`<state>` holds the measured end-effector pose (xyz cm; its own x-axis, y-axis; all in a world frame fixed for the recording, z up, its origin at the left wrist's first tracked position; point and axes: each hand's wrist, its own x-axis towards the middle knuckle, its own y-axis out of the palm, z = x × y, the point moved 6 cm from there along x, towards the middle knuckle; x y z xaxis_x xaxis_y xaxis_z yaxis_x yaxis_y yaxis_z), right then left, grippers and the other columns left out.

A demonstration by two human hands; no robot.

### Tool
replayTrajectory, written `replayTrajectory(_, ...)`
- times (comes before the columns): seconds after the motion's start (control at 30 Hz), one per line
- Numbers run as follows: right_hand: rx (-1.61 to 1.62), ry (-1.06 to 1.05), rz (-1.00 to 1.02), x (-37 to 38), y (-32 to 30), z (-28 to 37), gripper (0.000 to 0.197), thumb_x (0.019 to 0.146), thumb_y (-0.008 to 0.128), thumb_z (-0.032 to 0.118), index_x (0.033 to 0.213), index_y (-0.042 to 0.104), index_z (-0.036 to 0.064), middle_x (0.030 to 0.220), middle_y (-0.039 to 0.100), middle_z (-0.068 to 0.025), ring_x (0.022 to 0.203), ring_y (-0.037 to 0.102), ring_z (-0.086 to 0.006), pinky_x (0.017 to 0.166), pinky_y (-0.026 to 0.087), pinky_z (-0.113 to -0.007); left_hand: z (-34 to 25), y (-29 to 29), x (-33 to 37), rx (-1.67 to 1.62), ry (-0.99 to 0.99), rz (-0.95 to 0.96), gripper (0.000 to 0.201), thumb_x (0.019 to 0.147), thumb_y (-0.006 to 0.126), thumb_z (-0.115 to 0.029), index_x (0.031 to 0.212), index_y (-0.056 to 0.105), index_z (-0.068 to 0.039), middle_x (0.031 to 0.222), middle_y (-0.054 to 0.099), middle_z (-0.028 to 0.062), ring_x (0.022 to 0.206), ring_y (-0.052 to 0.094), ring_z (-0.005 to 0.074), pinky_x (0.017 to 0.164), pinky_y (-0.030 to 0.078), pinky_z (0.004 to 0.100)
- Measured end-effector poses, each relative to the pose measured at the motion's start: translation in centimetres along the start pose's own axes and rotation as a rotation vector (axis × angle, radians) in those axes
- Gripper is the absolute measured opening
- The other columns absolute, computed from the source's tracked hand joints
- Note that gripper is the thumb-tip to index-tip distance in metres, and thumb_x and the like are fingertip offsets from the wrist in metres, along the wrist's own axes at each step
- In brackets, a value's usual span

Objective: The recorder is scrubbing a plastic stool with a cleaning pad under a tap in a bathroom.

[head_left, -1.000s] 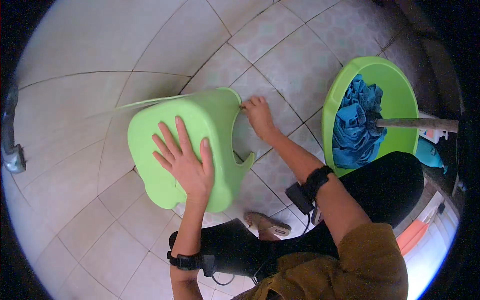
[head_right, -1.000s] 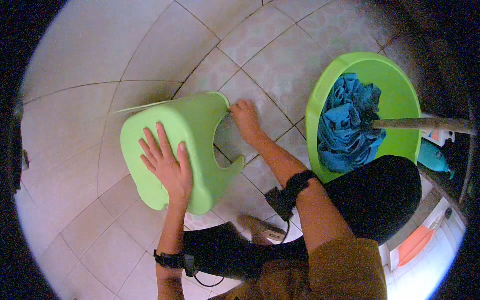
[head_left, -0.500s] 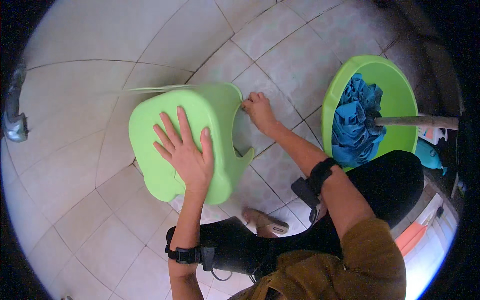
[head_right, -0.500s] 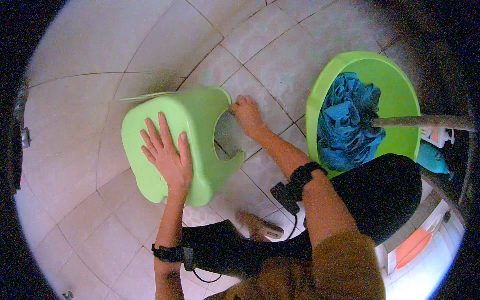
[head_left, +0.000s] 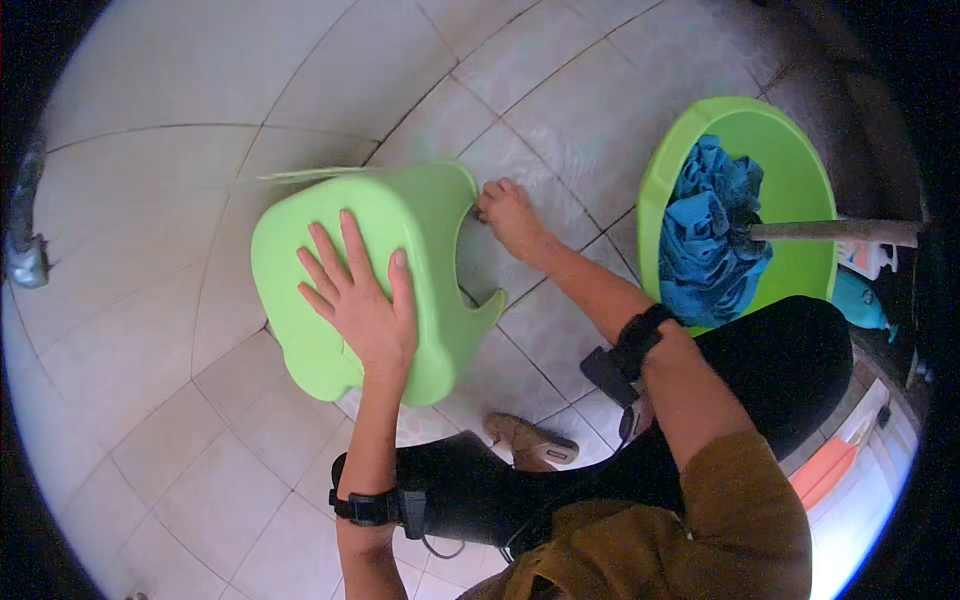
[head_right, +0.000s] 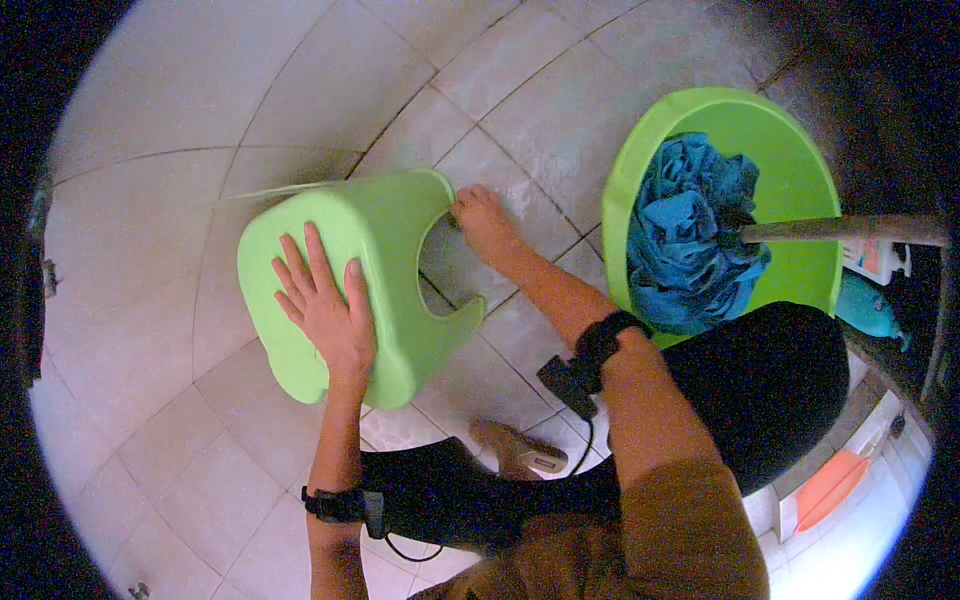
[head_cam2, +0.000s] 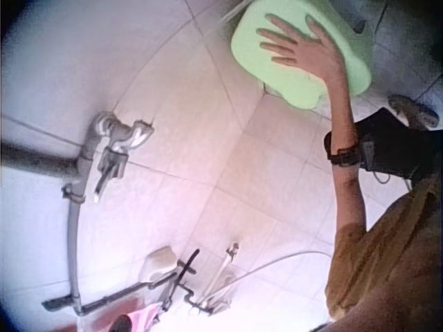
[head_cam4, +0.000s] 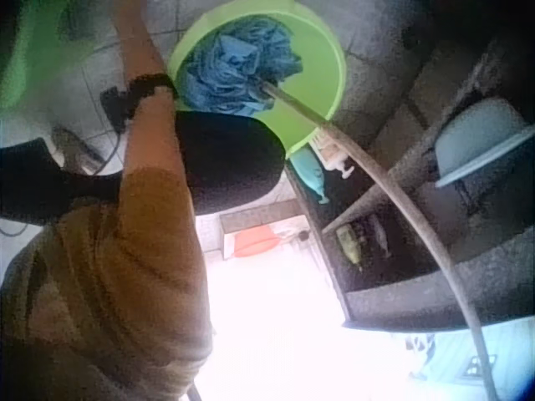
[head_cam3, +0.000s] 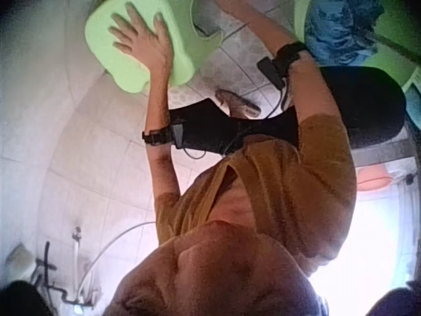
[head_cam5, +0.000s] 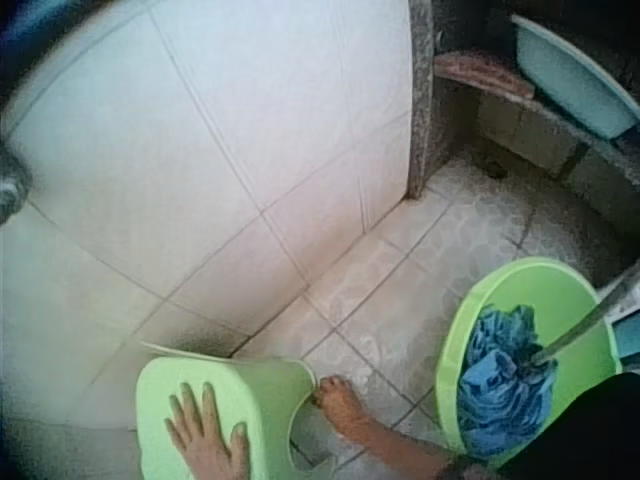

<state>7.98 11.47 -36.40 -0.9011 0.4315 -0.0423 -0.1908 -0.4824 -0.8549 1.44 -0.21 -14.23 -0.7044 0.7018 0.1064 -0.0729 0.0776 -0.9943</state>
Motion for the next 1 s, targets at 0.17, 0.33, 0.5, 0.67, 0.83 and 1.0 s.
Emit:
replayTrajectory(0.17, 0.094, 0.482, -0.346, 0.1, -2.5, -3.0, 0.012, 0.074, 0.063, 0.013, 0.084, 0.062, 0.0062, 0.091, 0.057, -0.0113, 0.089, 0.053, -0.0306, 0.073, 0.045, -0.041, -0.7, 0.7, 0.1, 0.019, -0.016, 0.002, 0.061, 0.089, 0.042, -0.045, 0.143, 0.026, -0.02, 0.149, 0.018, 0.0144, 0.136, 0.012, 0.0401, 0.106, 0.006, 0.0583)
replayTrajectory(0.33, 0.984, 0.715, -0.254, -3.9, 1.2, -0.9, 0.021, 0.08, 0.062, 0.017, 0.096, 0.06, 0.0037, 0.096, 0.06, -0.0096, 0.09, 0.056, -0.0228, 0.075, 0.046, -0.035, -0.7, 0.4, 1.1, -0.015, -0.133, -0.01, 0.058, 0.093, 0.032, -0.052, 0.143, 0.025, -0.024, 0.149, 0.018, 0.0124, 0.136, 0.013, 0.0387, 0.106, 0.008, 0.0582)
replayTrajectory(0.5, 1.411, 0.705, -0.721, -5.2, -5.8, 2.3, 0.031, 0.08, 0.064, 0.021, 0.105, 0.057, 0.0032, 0.093, 0.06, -0.0131, 0.089, 0.057, -0.0248, 0.081, 0.045, -0.035, -1.5, 0.0, 2.6, -0.087, -0.258, -0.078, 0.058, 0.093, 0.028, -0.053, 0.143, 0.025, -0.023, 0.149, 0.017, 0.0143, 0.136, 0.012, 0.0394, 0.104, 0.005, 0.0624)
replayTrajectory(0.67, 1.184, 0.384, -0.682, -4.3, -14.0, 6.4, 0.033, 0.079, 0.064, 0.021, 0.107, 0.056, 0.0048, 0.094, 0.06, -0.0158, 0.09, 0.058, -0.0298, 0.082, 0.045, -0.036, -0.8, -0.7, 3.5, -0.037, -0.367, -0.082, 0.056, 0.095, 0.026, -0.05, 0.143, 0.025, -0.022, 0.15, 0.015, 0.0121, 0.137, 0.011, 0.0387, 0.103, 0.003, 0.0632)
replayTrajectory(0.83, 1.328, 0.488, -0.44, 1.9, -11.9, 3.4, 0.032, 0.075, 0.066, 0.018, 0.104, 0.059, 0.0051, 0.089, 0.065, -0.0172, 0.087, 0.062, -0.0312, 0.076, 0.048, -0.037, -0.9, -1.1, 6.7, -0.028, 0.207, 0.066, 0.049, 0.095, 0.026, -0.044, 0.142, 0.025, -0.029, 0.151, 0.015, 0.0056, 0.137, 0.011, 0.0376, 0.104, 0.003, 0.0633)
replayTrajectory(1.0, 1.396, 0.505, -0.131, 1.1, -9.0, 5.5, 0.028, 0.073, 0.07, 0.021, 0.096, 0.064, 0.0053, 0.089, 0.066, -0.0155, 0.084, 0.063, -0.0303, 0.075, 0.048, -0.038, 3.0, 0.7, 3.6, 0.003, -0.06, 0.0, 0.049, 0.096, 0.022, -0.044, 0.143, 0.024, -0.029, 0.151, 0.015, 0.005, 0.137, 0.01, 0.037, 0.102, 0.004, 0.0654)
